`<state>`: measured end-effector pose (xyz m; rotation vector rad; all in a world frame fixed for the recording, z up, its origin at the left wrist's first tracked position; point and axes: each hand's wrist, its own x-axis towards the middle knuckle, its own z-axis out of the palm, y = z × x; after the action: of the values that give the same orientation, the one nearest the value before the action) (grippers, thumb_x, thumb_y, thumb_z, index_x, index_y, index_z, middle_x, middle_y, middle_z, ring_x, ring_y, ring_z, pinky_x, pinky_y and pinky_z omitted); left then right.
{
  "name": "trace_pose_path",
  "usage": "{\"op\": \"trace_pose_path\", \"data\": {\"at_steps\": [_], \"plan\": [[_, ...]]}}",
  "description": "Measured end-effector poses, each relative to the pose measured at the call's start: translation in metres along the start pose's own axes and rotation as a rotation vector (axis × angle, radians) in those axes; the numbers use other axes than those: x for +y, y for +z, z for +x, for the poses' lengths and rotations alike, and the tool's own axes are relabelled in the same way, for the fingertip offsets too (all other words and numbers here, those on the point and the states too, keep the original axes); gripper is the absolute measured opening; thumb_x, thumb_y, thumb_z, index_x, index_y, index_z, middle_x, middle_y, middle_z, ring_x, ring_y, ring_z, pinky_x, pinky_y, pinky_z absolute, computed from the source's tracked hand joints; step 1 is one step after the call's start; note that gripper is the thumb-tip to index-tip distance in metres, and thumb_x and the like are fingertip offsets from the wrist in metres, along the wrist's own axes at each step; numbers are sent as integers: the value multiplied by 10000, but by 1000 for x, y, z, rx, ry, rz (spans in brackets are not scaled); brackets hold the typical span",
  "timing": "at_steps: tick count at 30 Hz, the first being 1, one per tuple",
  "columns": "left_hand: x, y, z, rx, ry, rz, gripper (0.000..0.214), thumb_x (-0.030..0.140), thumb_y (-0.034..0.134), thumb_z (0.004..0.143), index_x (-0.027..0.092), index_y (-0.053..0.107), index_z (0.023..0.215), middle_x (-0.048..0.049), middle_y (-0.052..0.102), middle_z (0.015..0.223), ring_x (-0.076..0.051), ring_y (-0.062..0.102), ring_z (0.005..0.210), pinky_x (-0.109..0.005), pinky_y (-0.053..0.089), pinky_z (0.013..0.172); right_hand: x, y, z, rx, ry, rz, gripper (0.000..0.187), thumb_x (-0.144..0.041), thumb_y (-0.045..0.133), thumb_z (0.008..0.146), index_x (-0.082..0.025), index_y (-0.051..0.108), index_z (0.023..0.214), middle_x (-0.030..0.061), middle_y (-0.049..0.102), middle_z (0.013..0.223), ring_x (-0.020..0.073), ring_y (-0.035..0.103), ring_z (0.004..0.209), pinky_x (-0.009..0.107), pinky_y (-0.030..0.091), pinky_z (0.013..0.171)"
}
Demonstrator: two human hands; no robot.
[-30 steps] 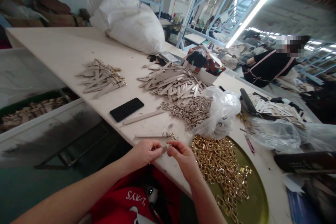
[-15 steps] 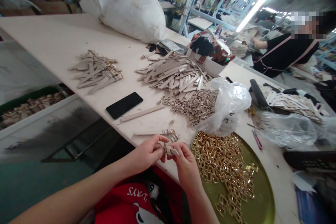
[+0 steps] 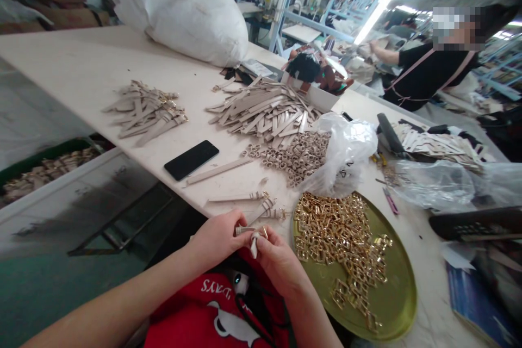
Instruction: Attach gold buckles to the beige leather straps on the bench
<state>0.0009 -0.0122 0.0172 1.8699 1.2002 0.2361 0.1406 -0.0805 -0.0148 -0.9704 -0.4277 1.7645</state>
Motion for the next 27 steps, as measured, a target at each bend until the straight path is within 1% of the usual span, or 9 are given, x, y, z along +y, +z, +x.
{"op": "trace_pose_path", "data": {"at_steps": [3,7,10,13,16,19,23,25,27], "plan": [[5,-1,-8,-74,57,-89,222,371,519,749,165,588,796,-18,628,716,-161,538,640,-216,336,550,6,2,-7,48,-72,-63,226,-316,683,662,-193,500,711,-32,537,675,109,497,618,245,410,631],[8,-5,-20,-172,81,-177,239,320,512,751,160,611,899,-11,637,756,-156,543,654,-210,363,564,10,6,-12,167,-224,-129,249,-307,664,680,-202,438,684,-53,500,648,94,478,583,225,402,592],[9,-10,-27,-244,70,-216,274,268,519,734,151,612,964,-7,640,785,-152,549,672,-208,382,584,12,8,-14,234,-271,-189,258,-307,653,678,-220,437,790,-60,496,675,84,461,552,204,385,530],[7,-11,-31,-288,33,-254,366,253,538,716,143,581,1062,-2,646,820,-152,558,715,-213,407,636,15,6,-15,253,-271,-373,253,-312,597,713,-221,438,888,-71,468,629,76,417,487,187,340,456],[3,-6,-32,-305,15,-315,440,229,563,692,144,546,1123,-13,648,922,-161,565,809,-223,421,713,17,2,-18,229,-284,-601,141,-288,526,754,-209,442,835,-81,424,568,72,382,447,184,311,427],[-3,1,-31,-312,10,-397,460,196,585,668,153,541,1124,-27,634,1000,-169,564,871,-227,426,742,18,0,-21,232,-320,-788,97,-257,486,768,-202,458,842,-69,447,580,83,407,468,195,330,445],[-14,5,-27,-399,-84,-552,451,304,580,719,130,510,1129,-24,653,808,-147,588,716,-223,439,622,19,0,-22,321,-418,-954,81,-248,476,774,-196,475,837,-60,468,576,97,440,486,204,343,457],[-19,4,-25,-439,-145,-621,386,373,569,735,129,556,1034,-20,646,760,-132,588,662,-214,433,584,21,0,-21,337,-443,-981,79,-257,470,784,-195,472,833,-56,486,577,101,454,485,206,344,452],[-22,5,-22,-439,-198,-675,338,394,594,716,130,587,926,-19,644,767,-122,591,650,-209,433,581,23,-2,-19,319,-442,-1006,82,-263,462,796,-193,471,838,-51,501,579,103,461,482,206,345,449]]}}
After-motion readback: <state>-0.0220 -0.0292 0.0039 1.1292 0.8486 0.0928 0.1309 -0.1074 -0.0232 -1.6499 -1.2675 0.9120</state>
